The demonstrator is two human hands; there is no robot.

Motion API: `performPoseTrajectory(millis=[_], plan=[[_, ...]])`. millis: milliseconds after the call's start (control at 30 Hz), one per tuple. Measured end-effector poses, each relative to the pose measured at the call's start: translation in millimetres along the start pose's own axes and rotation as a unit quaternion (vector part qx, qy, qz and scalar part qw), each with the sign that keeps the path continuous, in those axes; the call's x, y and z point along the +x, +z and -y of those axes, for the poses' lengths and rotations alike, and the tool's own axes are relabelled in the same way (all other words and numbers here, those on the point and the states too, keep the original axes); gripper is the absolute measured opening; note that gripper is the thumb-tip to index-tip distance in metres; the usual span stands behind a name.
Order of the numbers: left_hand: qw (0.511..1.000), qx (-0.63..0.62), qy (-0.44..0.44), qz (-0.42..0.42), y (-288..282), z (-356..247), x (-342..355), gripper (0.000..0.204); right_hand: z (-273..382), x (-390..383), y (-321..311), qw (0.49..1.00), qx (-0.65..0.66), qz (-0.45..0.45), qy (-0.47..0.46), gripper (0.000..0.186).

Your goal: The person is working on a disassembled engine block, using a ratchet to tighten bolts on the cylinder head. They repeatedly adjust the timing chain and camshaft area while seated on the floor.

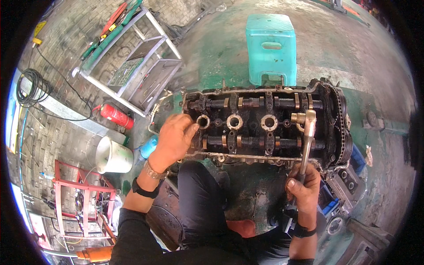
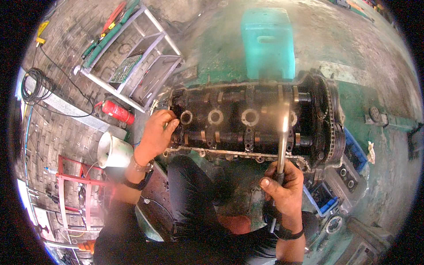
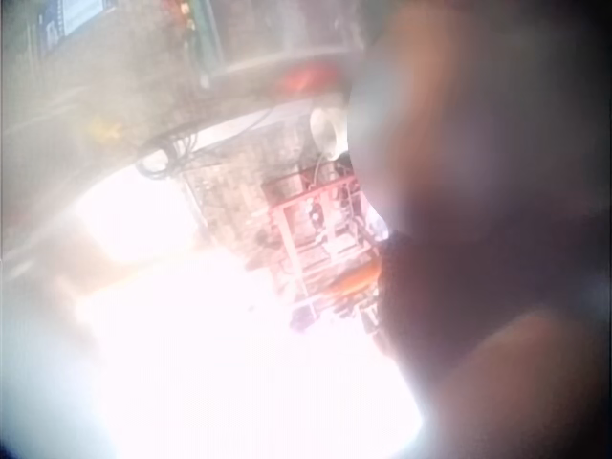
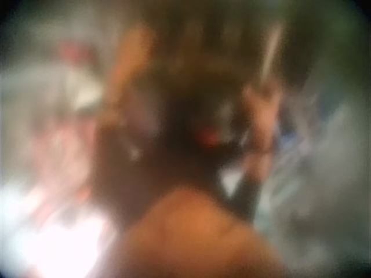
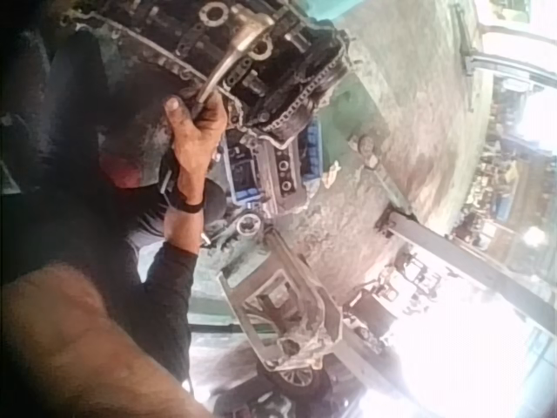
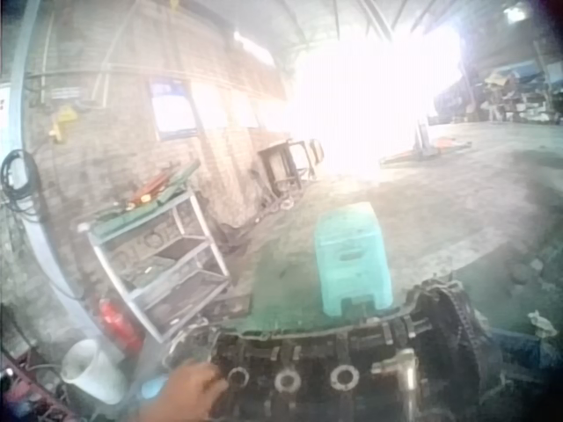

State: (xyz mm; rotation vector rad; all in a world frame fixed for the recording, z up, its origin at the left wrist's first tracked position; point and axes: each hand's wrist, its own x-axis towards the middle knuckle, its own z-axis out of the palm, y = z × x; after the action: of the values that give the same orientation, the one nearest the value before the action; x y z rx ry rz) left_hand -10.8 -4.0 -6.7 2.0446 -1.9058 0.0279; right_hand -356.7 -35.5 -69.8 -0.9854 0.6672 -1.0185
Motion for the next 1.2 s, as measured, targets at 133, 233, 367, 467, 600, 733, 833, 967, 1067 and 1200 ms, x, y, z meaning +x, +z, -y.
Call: performPoseTrajectory(millis=[133, 233, 367, 467, 600, 733, 833, 967, 1067, 1200], plan=[[0.998, -0.039, 0.054, -0.007, -1.1, -0.2, -4.0, 0.015, 2.1, -1.6, 0.3, 1.0, 0.017, -0.005, 0.013, 0.028], [0.996, -0.032, 0.082, 0.001, -0.6, 0.3, -4.1, 0.016, 0.6, -0.6, 0.7, 1.0, 0.004, -0.005, 0.007, 0.03], [0.997, -0.023, 0.072, 0.004, -1.4, -0.7, -1.1, 0.017, -2.9, -0.2, -0.6, 1.0, -0.008, -0.002, -0.002, 0.033], [0.999, -0.027, 0.025, 0.008, -2.9, -4.2, -2.6, 0.015, -4.9, -0.5, -1.6, 1.0, 0.008, -0.002, 0.0, 0.033], [0.997, -0.041, 0.058, 0.006, -3.3, -5.2, -3.7, 0.014, -5.0, 0.1, -1.1, 1.0, 0.006, 0.002, -0.004, 0.033], [0.998, -0.018, 0.055, 0.012, -3.0, -2.2, -2.5, 0.017, -3.4, -0.2, 1.0, 1.0, 0.002, 0.0, 0.007, 0.034], [0.999, -0.009, 0.034, 0.01, -2.5, -1.4, -1.0, 0.017, -2.6, -0.1, 1.5, 1.0, -0.003, 0.0, 0.01, 0.034], [0.999, -0.034, 0.003, 0.013, -3.5, -2.6, -3.6, 0.018, -3.2, 0.5, 1.9, 1.0, 0.003, 0.0, 0.005, 0.034], [0.999, -0.026, 0.034, 0.024, -3.3, -1.7, -3.5, 0.017, -3.0, 0.2, 1.6, 1.0, 0.009, 0.005, 0.011, 0.033], [0.998, -0.017, 0.062, 0.013, 0.3, -0.9, -1.5, 0.015, -1.6, -1.2, 1.1, 0.999, 0.02, 0.007, 0.027, 0.027]])
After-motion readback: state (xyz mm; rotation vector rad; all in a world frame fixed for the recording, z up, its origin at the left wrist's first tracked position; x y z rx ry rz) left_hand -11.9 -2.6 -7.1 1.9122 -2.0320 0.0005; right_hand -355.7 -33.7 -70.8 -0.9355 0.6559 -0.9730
